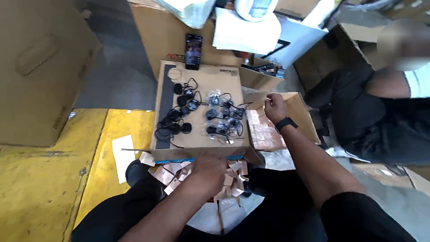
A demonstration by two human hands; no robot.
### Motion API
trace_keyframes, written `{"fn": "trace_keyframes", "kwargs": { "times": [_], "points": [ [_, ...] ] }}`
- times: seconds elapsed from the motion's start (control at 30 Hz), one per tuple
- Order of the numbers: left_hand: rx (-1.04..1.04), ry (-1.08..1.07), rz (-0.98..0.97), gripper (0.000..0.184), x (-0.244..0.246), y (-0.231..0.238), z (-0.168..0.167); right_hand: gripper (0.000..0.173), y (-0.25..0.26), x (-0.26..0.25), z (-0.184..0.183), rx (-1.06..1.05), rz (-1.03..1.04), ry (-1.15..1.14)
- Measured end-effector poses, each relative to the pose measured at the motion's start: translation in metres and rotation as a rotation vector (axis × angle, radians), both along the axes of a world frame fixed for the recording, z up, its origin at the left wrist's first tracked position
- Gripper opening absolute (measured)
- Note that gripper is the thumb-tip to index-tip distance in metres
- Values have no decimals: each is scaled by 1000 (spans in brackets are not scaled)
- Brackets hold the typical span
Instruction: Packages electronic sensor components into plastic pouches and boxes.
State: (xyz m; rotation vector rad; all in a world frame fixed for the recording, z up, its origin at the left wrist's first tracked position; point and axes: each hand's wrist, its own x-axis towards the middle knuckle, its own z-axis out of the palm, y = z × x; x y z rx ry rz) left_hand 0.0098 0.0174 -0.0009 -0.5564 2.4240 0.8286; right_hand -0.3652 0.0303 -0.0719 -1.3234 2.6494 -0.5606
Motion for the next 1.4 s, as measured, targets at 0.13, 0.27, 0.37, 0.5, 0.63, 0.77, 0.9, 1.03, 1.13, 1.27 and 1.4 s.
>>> {"fn": "trace_keyframes", "kwargs": {
  "times": [0.13,0.27,0.37,0.5,0.63,0.77,0.9,1.03,1.13,1.27,1.4],
  "points": [
    [-21,-96,-33,42,-6,-5,-6,34,77,-46,-59,405,-187,-117],
    [-44,-148,-45,46,-13,-8,-12,36,92,-40,-98,1079,43,-260],
    [-44,-158,-51,46,-21,-11,-17,38,75,-37,-126,1166,213,-291],
    [-25,-160,-35,45,-24,-17,-26,40,47,-19,-149,1249,348,-280],
    [-4,-179,-4,44,-24,-22,-28,42,44,-1,-168,1407,379,-254],
    [11,-168,6,41,-25,-23,-26,48,45,-7,-165,1350,297,-298],
    [19,-142,24,38,-26,-23,-20,46,37,-10,-139,1131,83,-242],
    [10,-101,46,40,-21,-24,-13,36,17,-13,-69,822,-57,-108],
    [-44,27,109,40,-20,-29,-9,24,-1,-5,3,493,-14,-132],
    [-36,332,370,48,-22,-36,-7,13,14,64,77,-97,97,-421],
    [190,524,713,64,-30,-36,-5,15,49,133,57,-422,274,-780]
  ]
}}
